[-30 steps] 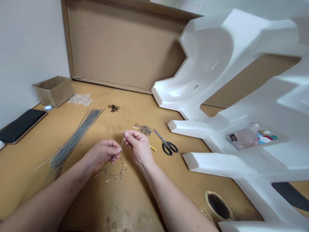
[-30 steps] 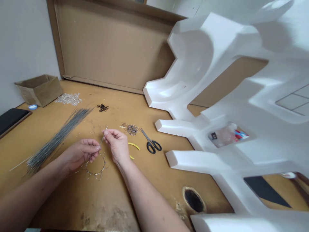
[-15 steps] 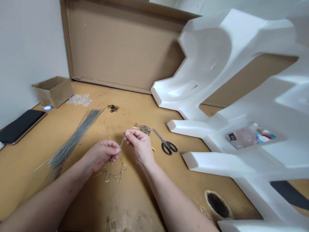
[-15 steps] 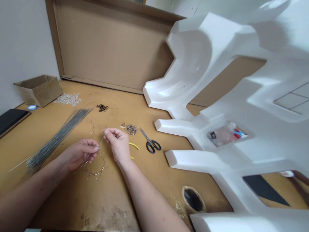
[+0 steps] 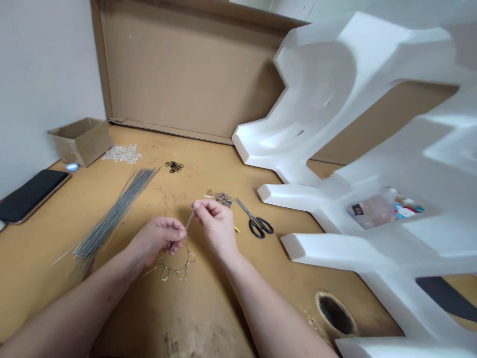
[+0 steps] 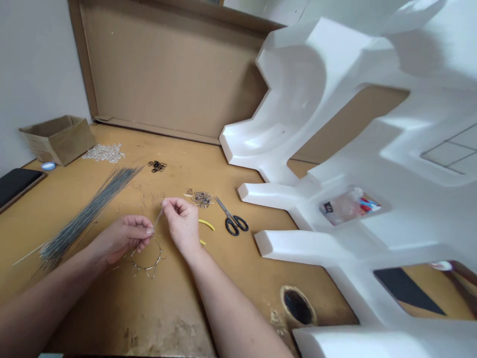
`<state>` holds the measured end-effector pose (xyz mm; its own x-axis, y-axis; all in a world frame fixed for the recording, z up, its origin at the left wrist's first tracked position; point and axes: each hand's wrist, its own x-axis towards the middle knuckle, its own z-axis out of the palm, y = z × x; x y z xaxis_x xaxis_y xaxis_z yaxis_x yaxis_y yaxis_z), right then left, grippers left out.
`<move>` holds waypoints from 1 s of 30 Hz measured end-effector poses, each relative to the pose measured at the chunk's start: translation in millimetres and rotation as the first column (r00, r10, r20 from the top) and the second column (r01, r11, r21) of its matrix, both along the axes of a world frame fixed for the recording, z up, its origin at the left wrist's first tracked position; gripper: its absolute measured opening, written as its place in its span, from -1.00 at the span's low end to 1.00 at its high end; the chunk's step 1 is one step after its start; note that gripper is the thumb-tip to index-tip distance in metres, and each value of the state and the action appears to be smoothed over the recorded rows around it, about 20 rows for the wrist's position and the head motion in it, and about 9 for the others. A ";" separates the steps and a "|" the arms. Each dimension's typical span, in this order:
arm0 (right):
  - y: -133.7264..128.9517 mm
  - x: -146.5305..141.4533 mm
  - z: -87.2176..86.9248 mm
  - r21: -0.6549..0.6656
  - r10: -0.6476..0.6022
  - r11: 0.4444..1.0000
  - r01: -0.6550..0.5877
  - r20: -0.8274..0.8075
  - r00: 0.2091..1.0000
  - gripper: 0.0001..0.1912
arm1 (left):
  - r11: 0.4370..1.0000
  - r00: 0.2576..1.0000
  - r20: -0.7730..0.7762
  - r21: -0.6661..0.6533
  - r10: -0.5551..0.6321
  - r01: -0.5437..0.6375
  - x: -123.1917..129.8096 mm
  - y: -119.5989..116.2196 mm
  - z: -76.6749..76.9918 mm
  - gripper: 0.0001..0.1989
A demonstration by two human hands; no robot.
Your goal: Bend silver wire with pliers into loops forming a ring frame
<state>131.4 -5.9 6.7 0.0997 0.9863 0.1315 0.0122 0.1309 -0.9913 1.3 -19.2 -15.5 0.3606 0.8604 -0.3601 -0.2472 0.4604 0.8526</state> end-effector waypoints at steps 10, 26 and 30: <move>4.3 2.4 -3.0 -0.024 -0.009 1.000 0.006 -0.098 0.995 -0.88 | 0.998 0.991 0.114 0.005 -0.066 0.065 -1.4 -0.8 -0.7 -0.83; 2.8 -7.5 -8.4 -0.336 -0.099 0.935 -0.116 -0.559 0.823 -0.92 | 0.864 0.937 0.022 0.379 0.349 -0.331 4.3 -3.0 3.0 -0.78; -0.4 -12.6 -9.5 -0.424 -0.131 0.883 -0.202 -0.634 0.762 -0.90 | 0.803 0.914 -0.035 0.492 0.404 -0.337 4.7 -6.8 7.2 -0.87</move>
